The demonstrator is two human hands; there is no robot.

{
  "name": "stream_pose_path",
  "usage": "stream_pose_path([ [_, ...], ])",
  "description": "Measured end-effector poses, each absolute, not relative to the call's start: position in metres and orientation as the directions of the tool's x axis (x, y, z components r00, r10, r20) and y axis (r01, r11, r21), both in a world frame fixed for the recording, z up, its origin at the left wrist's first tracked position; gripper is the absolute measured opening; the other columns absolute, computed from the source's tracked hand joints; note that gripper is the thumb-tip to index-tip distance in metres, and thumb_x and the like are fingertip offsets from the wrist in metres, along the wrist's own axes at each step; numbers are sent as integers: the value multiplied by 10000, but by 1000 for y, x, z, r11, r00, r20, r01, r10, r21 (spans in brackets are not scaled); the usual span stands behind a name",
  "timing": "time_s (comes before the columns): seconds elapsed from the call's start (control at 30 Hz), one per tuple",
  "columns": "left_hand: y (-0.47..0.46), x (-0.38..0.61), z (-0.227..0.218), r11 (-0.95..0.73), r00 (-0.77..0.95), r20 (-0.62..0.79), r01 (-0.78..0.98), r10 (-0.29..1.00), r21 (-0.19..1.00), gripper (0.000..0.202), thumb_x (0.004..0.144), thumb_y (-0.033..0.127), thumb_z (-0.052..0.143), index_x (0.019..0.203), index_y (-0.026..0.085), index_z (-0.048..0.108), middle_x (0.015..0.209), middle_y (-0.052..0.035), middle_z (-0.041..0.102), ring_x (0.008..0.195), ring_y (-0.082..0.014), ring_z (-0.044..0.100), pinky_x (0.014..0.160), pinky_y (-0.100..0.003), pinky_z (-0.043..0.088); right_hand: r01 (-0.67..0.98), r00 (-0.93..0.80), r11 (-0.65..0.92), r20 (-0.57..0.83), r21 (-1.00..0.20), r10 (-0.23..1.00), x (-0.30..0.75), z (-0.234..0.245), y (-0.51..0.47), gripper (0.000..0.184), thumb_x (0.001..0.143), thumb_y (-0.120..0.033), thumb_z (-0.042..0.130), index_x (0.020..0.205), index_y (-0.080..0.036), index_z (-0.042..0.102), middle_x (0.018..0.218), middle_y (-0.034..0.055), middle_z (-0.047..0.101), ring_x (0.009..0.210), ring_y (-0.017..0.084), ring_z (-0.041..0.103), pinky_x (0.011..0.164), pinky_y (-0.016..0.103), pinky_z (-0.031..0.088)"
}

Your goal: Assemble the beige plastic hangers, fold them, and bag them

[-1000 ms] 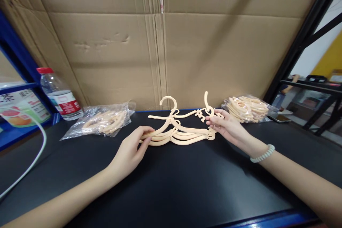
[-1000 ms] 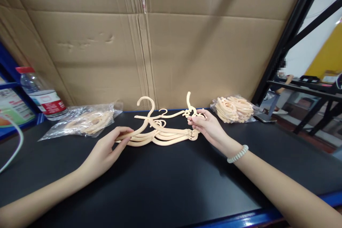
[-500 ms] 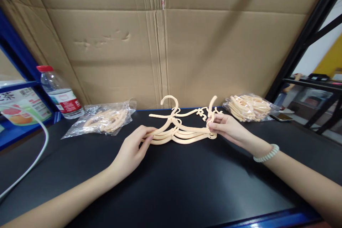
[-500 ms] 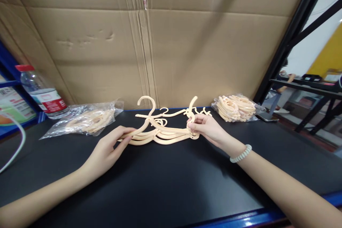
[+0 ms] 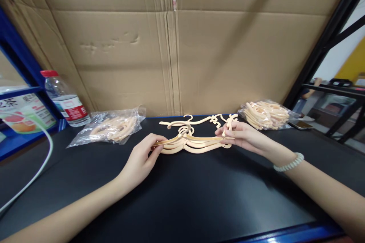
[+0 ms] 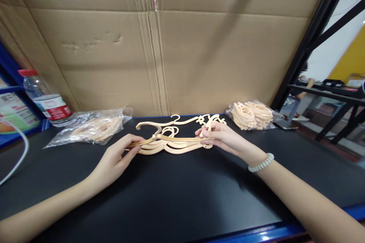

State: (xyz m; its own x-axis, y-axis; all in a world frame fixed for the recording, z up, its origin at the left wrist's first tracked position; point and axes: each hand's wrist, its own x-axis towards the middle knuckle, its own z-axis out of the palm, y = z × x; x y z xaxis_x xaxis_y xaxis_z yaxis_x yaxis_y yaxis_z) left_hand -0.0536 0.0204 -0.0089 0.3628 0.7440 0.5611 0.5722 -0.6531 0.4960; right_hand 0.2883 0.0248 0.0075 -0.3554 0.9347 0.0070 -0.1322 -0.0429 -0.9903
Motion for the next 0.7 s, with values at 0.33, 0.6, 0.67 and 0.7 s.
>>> stream_pose_path([
  [0.33, 18, -53, -6, -648, 365, 557, 589, 746, 483, 178, 939, 279, 454, 982, 203, 608, 933, -47, 659, 862, -201, 638, 766, -324, 519, -91, -387, -84, -42, -992, 921, 288, 4, 27, 237, 743, -309, 802, 806, -166, 624, 912, 58, 711, 849, 192, 708, 793, 291, 568],
  [0.6, 19, -52, -7, -644, 361, 553, 586, 751, 492, 163, 931, 258, 462, 981, 206, 609, 926, -36, 649, 846, -191, 628, 750, -311, 507, -114, -398, -72, -21, -991, 917, 283, 1, 26, 263, 701, -291, 835, 782, -168, 617, 819, 39, 721, 758, 151, 699, 749, 264, 568],
  [0.67, 19, -53, -7, -653, 371, 557, 585, 743, 482, 157, 929, 254, 467, 980, 210, 608, 921, -30, 646, 842, -188, 626, 748, -304, 503, -118, -369, -55, -8, -992, 929, 281, 0, 26, 285, 678, -296, 851, 771, -166, 615, 804, 47, 729, 726, 141, 696, 707, 242, 560],
  [0.7, 19, -54, -8, -656, 373, 561, 587, 739, 475, 154, 927, 253, 469, 977, 211, 608, 918, -28, 645, 839, -187, 626, 744, -301, 502, -119, -350, -43, 1, -992, 937, 280, -1, 26, 298, 667, -302, 858, 767, -165, 613, 798, 51, 731, 712, 139, 694, 687, 236, 556],
])
